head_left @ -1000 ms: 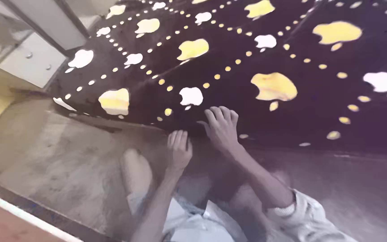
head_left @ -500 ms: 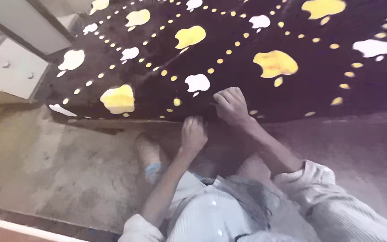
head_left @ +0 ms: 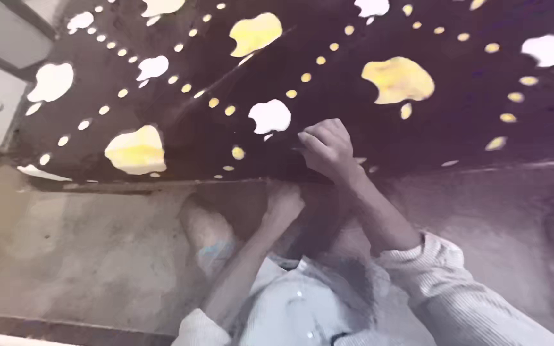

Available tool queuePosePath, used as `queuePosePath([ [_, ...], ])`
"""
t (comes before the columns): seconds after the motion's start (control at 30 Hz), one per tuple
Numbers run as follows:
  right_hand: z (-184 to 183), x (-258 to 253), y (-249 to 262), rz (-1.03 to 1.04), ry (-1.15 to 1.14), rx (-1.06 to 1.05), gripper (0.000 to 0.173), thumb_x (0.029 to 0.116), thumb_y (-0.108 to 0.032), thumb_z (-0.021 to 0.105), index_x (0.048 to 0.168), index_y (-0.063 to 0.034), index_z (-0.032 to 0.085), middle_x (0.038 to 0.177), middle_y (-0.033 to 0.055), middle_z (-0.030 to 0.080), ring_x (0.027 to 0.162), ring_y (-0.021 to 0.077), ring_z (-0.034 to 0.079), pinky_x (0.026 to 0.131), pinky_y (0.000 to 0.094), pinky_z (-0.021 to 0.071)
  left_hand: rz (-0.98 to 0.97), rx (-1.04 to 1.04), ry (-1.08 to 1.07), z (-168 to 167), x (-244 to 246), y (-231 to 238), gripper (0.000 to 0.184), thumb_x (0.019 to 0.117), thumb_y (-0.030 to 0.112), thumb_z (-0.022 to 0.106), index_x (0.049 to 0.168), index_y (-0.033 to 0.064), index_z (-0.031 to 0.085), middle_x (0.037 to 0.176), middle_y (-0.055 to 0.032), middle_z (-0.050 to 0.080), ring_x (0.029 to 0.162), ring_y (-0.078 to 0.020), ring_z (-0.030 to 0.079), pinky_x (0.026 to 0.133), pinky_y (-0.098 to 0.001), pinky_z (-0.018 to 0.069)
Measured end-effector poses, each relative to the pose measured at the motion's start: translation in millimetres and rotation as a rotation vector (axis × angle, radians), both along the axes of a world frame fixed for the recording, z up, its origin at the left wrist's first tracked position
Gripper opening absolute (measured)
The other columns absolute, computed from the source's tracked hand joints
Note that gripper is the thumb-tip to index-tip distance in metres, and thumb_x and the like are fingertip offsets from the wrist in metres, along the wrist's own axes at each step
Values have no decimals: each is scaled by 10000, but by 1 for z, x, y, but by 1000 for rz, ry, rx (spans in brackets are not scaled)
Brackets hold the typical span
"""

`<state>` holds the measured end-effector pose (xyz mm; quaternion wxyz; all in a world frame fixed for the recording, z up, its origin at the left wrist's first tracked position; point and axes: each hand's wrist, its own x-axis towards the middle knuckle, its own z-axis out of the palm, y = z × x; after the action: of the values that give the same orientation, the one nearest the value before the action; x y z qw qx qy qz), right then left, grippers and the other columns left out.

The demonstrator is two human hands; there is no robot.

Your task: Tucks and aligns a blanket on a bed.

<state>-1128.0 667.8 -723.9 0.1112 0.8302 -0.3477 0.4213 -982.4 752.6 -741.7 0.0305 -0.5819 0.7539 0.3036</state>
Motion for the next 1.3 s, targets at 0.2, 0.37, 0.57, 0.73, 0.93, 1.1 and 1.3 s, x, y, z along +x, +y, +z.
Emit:
queuePosePath([
  [0.2, -16, 0, -5, 1, 9, -69, 118, 952, -130, 643, 991, -40, 709, 921, 144, 721, 859, 309, 681, 794, 450, 530, 32, -362, 97, 13, 13, 26, 344, 1048, 318, 536, 1089, 87, 787, 1098, -97, 772, 1077, -284, 723, 1007, -523, 516],
  [0.37, -17, 2, -2, -11, 17, -91, 146, 978, -155, 613, 990, -43, 706, 922, 129, 730, 873, 292, 680, 813, 439, 517, 95, -798, 259, 0, 23, 27, 185, 948, 235, 699, 976, 76, 790, 1016, -78, 770, 1005, -238, 736, 938, -383, 586],
  [0.57, -9, 5, 3, -70, 131, -102, 136, 989, -118, 557, 988, -27, 659, 877, 144, 707, 827, 305, 676, 786, 445, 521, 73, -768, 64, -17, 2, 18, 141, 851, 15, 669, 922, 2, 790, 954, -164, 764, 929, -300, 752, 821, -399, 612],
  [0.73, -2, 6, 0, -63, 106, -117, 121, 980, -103, 599, 998, -14, 679, 903, 146, 720, 863, 299, 691, 834, 425, 551, 5, -77, 72, -7, -16, -5, 357, 1026, 162, 532, 1332, 21, 649, 1338, -225, 638, 1289, -388, 576, 1100, -542, 439],
  [0.93, -13, 4, 0, -121, 149, -213, 130, 991, -112, 568, 975, -30, 669, 891, 135, 710, 848, 290, 675, 819, 418, 531, -140, 34, 25, 14, -3, -13, 378, 1009, 207, 569, 1337, 38, 649, 1350, -190, 643, 1301, -356, 579, 1094, -537, 445],
  [1.1, -20, 3, 0, -122, 149, -222, 163, 1001, -146, 552, 973, -36, 669, 876, 129, 710, 835, 275, 678, 821, 403, 535, -76, -34, 152, 26, 9, 2, 364, 1050, 294, 552, 1181, 0, 722, 1164, -196, 723, 1127, -354, 687, 989, -506, 530],
  [1.3, -28, 7, 3, -126, 79, -159, 197, 974, -183, 580, 944, -46, 719, 857, 113, 711, 821, 248, 681, 791, 387, 553, 35, -433, 322, 2, 14, 8, 244, 968, 270, 680, 969, 61, 805, 860, -132, 773, 814, -321, 760, 755, -522, 605],
])
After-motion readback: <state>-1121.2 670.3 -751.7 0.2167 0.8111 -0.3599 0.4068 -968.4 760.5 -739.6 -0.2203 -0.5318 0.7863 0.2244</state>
